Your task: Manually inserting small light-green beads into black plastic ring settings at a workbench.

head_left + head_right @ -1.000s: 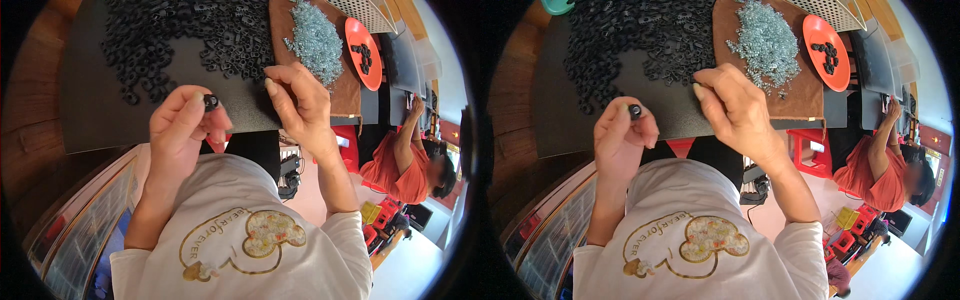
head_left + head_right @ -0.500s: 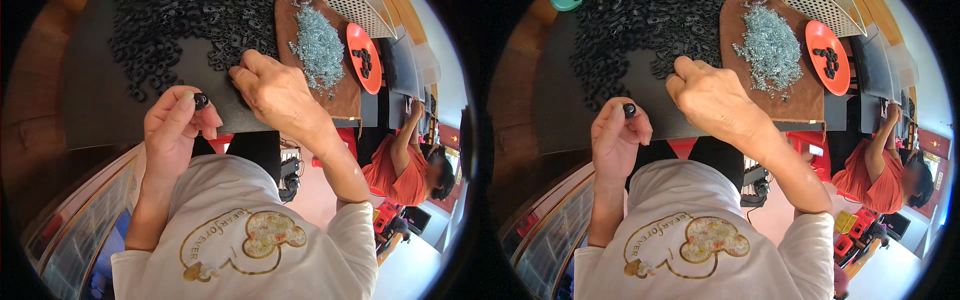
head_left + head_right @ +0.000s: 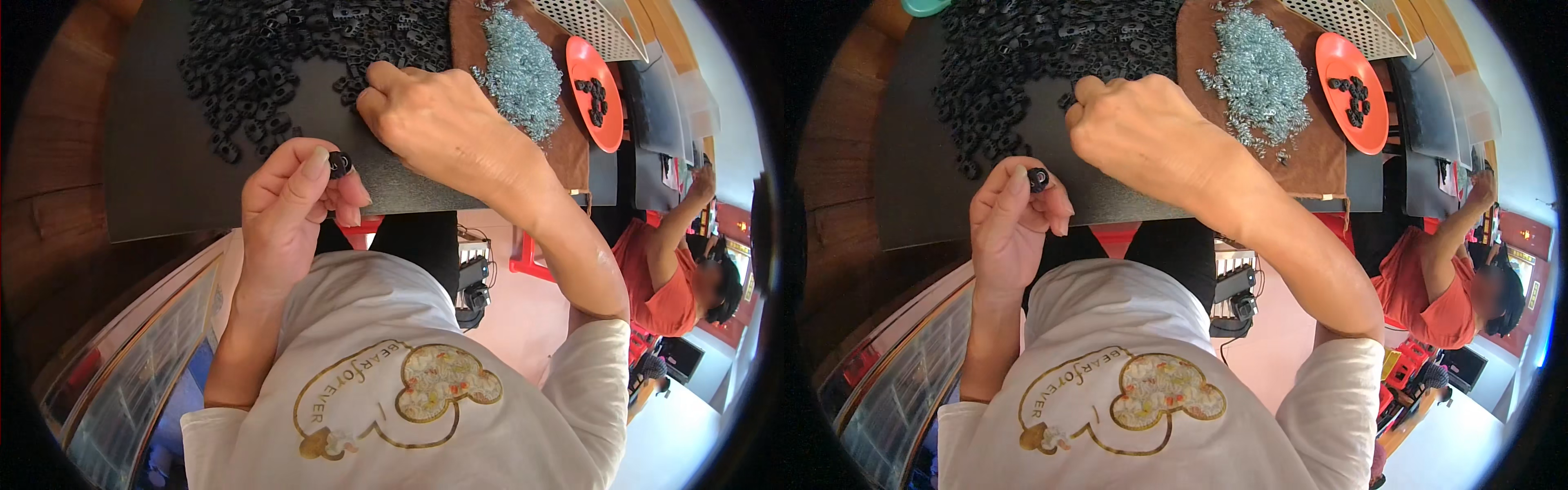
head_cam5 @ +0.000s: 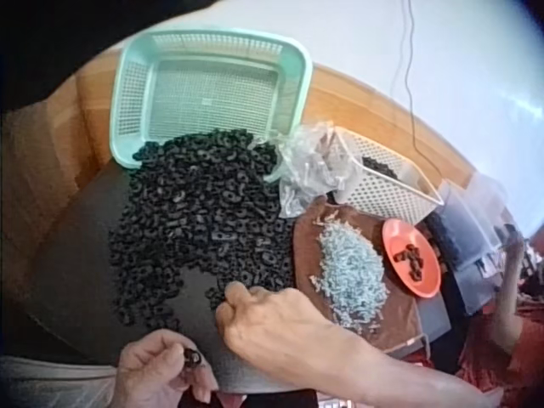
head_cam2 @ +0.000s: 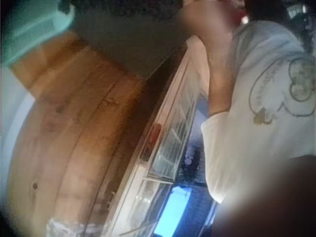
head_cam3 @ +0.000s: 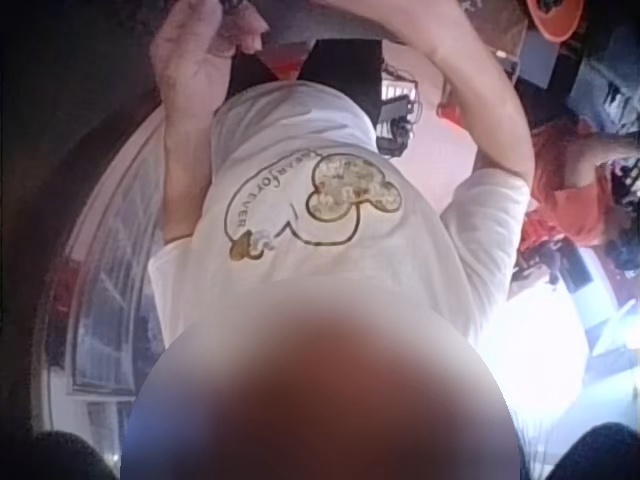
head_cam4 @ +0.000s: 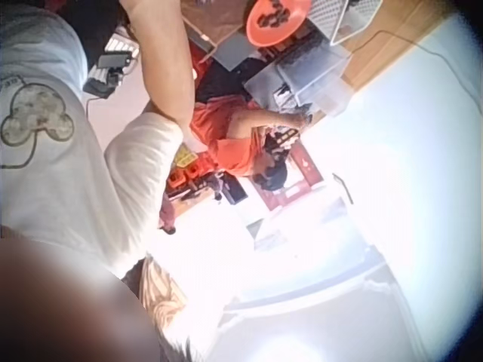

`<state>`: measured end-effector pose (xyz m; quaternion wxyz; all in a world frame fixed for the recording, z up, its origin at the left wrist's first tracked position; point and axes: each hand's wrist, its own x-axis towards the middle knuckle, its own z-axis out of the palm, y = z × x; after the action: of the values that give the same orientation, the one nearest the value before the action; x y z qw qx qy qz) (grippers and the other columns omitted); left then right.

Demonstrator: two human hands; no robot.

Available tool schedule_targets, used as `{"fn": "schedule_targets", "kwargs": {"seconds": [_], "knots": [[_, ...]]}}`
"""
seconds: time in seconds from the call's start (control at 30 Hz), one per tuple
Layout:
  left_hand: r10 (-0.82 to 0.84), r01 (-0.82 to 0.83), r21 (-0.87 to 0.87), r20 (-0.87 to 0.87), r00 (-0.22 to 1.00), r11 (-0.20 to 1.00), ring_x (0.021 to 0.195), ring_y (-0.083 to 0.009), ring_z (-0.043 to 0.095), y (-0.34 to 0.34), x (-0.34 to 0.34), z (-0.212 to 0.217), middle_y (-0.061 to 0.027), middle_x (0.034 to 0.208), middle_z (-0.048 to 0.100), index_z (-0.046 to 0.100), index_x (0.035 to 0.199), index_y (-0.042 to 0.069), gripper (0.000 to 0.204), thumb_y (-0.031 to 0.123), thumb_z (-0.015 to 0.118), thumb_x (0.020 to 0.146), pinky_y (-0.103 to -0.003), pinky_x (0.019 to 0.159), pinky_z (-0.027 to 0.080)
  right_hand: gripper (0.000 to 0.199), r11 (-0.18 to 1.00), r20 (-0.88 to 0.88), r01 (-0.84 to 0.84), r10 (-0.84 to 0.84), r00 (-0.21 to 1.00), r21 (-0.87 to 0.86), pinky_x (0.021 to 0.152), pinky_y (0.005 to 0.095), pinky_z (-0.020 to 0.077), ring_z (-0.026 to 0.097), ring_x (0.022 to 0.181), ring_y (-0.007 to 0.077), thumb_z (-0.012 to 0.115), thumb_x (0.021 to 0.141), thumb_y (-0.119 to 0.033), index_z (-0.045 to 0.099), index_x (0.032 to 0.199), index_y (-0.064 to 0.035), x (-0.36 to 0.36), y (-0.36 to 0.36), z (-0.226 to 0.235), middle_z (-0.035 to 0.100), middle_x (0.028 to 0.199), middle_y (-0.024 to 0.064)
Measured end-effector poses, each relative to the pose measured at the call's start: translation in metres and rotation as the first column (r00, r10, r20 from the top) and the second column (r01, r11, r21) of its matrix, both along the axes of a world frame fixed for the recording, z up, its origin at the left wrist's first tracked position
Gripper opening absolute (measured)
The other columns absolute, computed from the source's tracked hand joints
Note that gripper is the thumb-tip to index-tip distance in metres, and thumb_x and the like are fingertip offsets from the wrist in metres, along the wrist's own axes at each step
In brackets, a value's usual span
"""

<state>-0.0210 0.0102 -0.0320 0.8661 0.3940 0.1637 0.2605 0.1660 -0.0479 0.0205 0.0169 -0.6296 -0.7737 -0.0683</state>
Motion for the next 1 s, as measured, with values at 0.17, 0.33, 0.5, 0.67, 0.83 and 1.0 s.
{"fn": "schedule_targets", "kwargs": {"seconds": [0.17, 0.33, 0.5, 0.67, 0.83, 1.0], "knots": [[-0.001, 0.001, 0.000, -0.012, 1.000, 1.000, 0.064, -0.0118, 0.059, 0.001, -0.001, 0.001, -0.0116, 0.079, 0.065, 0.058, 0.097, 0.001, 0.024, 0.023, 0.050, 0.101, -0.025, 0.059, 0.051, 0.011, 0.997, 0.018, -0.042, 0.041, 0.999, 0.057, 0.058, 0.0316, 0.0560, 0.070, 0.076, 0.0245, 0.062, 0.074, -0.010, 0.067, 0.078, -0.0015, 0.001, 0.001, -0.001, 0.063, 0.083, 0.0121], [-0.004, 0.004, 0.017, -0.008, 1.000, 1.000, 0.064, -0.0123, 0.058, 0.002, 0.000, 0.000, -0.0118, 0.079, 0.065, 0.058, 0.097, 0.001, 0.024, 0.024, 0.050, 0.101, -0.026, 0.061, 0.050, 0.012, 0.997, -0.028, -0.046, 0.048, 0.998, 0.056, 0.061, 0.0323, 0.0562, 0.069, 0.077, 0.0249, 0.062, 0.074, -0.010, 0.067, 0.080, -0.0015, 0.003, 0.003, -0.003, 0.063, 0.084, 0.0116], [0.008, -0.008, 0.007, -0.002, 1.000, 1.000, 0.063, -0.0123, 0.058, 0.002, -0.002, 0.000, -0.0120, 0.080, 0.065, 0.058, 0.098, 0.001, 0.024, 0.023, 0.051, 0.101, -0.026, 0.061, 0.050, 0.010, 0.998, -0.365, 0.037, -0.017, 0.931, 0.047, 0.062, 0.0388, 0.0539, 0.066, 0.075, 0.0301, 0.064, 0.073, -0.008, 0.063, 0.079, -0.0013, 0.003, -0.004, 0.001, 0.062, 0.079, 0.0125], [0.005, -0.005, 0.005, -0.019, 1.000, 1.000, 0.063, -0.0123, 0.058, 0.001, 0.002, 0.002, -0.0118, 0.079, 0.065, 0.059, 0.098, 0.001, 0.023, 0.023, 0.051, 0.100, -0.025, 0.061, 0.051, 0.006, 0.981, -0.928, 0.136, -0.176, 0.327, -0.139, 0.055, 0.0216, 0.0414, 0.051, 0.063, 0.0072, 0.061, 0.083, 0.003, 0.060, 0.088, -0.0007, -0.001, -0.031, -0.003, 0.057, 0.072, 0.0010], [-0.007, 0.016, 0.065, -0.137, 0.991, 0.998, 0.062, -0.0108, 0.058, -0.005, 0.006, 0.014, -0.0104, 0.079, 0.065, 0.059, 0.099, 0.001, 0.023, 0.022, 0.052, 0.100, -0.025, 0.055, 0.051, 0.007, 0.934, -0.921, 0.160, -0.264, -0.287, -0.318, 0.055, 0.0184, 0.0415, 0.053, 0.065, 0.0007, 0.059, 0.084, 0.002, 0.062, 0.088, -0.0026, -0.009, -0.049, 0.005, 0.063, 0.077, -0.0020], [-0.034, 0.046, 0.086, -0.135, 0.990, 0.995, 0.062, -0.0096, 0.057, -0.013, 0.016, 0.017, -0.0088, 0.078, 0.065, 0.059, 0.100, 0.002, 0.023, 0.024, 0.052, 0.100, -0.025, 0.050, 0.050, 0.005, 0.949, -0.870, 0.126, -0.204, -0.449, -0.288, 0.054, 0.0175, 0.0419, 0.054, 0.064, 0.0015, 0.061, 0.087, 0.001, 0.062, 0.090, -0.0025, -0.010, -0.055, 0.000, 0.064, 0.077, -0.0011]]}}
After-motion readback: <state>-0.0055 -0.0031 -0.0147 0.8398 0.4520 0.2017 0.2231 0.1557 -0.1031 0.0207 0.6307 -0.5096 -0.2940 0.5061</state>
